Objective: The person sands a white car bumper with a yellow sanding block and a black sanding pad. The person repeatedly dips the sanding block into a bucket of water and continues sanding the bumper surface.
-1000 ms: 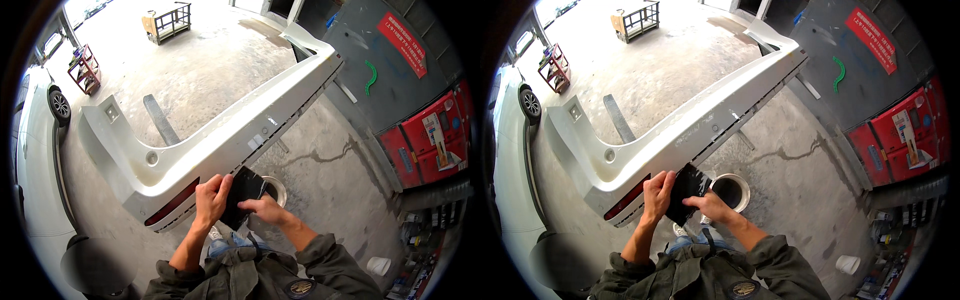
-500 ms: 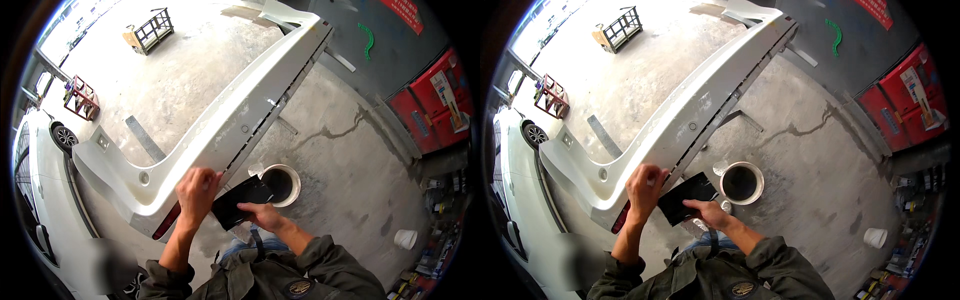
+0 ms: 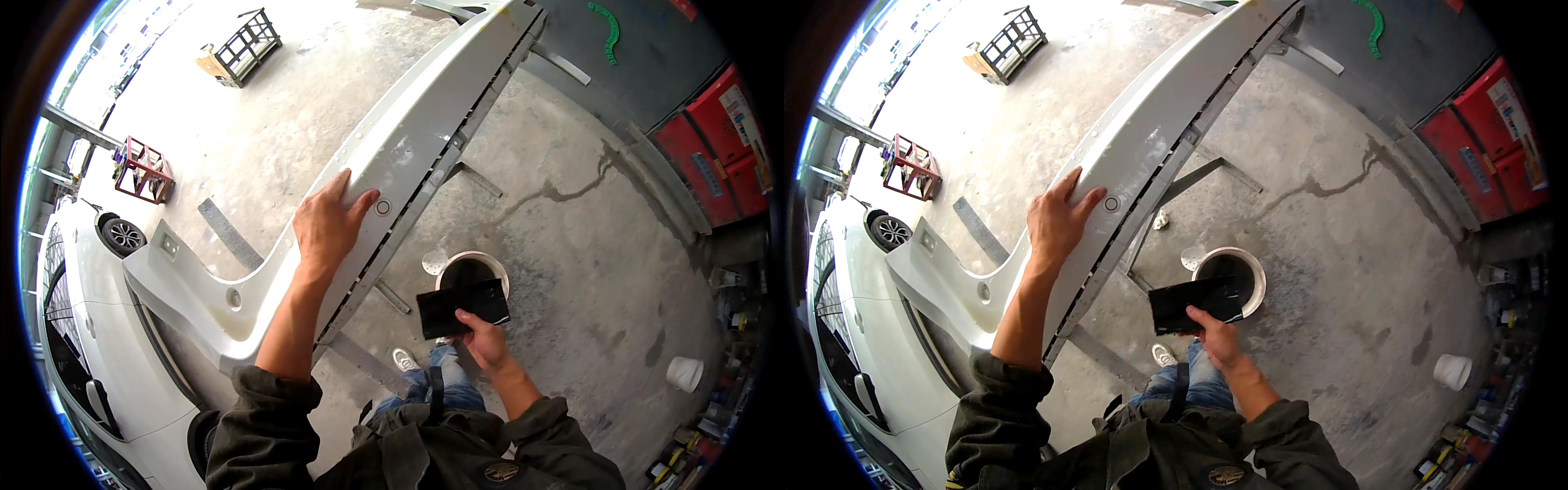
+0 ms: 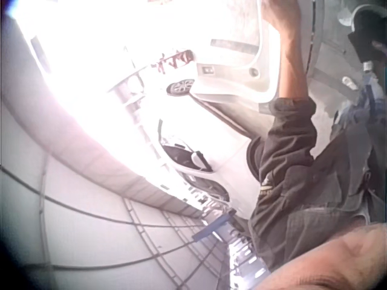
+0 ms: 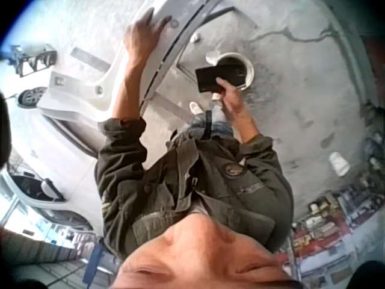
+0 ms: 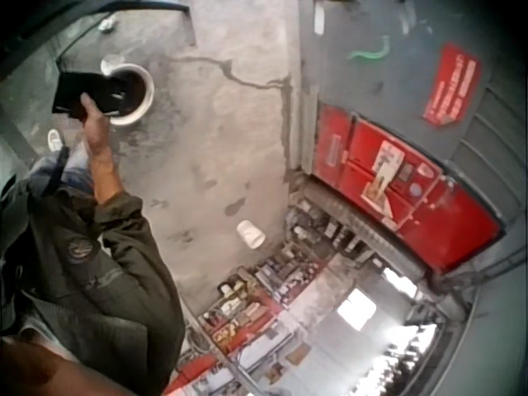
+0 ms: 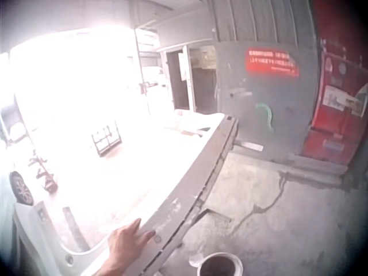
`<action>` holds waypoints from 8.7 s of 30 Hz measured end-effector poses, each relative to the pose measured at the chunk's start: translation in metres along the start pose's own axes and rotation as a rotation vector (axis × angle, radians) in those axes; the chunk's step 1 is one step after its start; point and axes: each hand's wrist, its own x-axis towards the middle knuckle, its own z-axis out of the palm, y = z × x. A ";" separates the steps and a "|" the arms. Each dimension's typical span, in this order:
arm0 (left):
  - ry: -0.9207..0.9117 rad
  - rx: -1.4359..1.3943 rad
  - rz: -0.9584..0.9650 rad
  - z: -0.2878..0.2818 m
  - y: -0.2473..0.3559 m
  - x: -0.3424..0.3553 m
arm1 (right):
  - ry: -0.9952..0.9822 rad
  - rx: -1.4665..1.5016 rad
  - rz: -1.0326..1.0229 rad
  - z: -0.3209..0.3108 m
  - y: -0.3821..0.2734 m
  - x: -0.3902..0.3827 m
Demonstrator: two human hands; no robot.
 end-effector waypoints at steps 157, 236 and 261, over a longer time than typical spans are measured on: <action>0.315 0.186 0.124 -0.044 -0.232 -0.237 | -0.782 -2.143 -1.318 0.171 0.002 0.085; 0.173 0.256 0.316 -0.042 -0.243 -0.226 | 0.682 -1.470 -1.268 0.213 0.101 0.089; 0.186 0.241 0.361 -0.047 -0.239 -0.225 | 0.226 -1.783 -1.124 0.197 0.172 0.037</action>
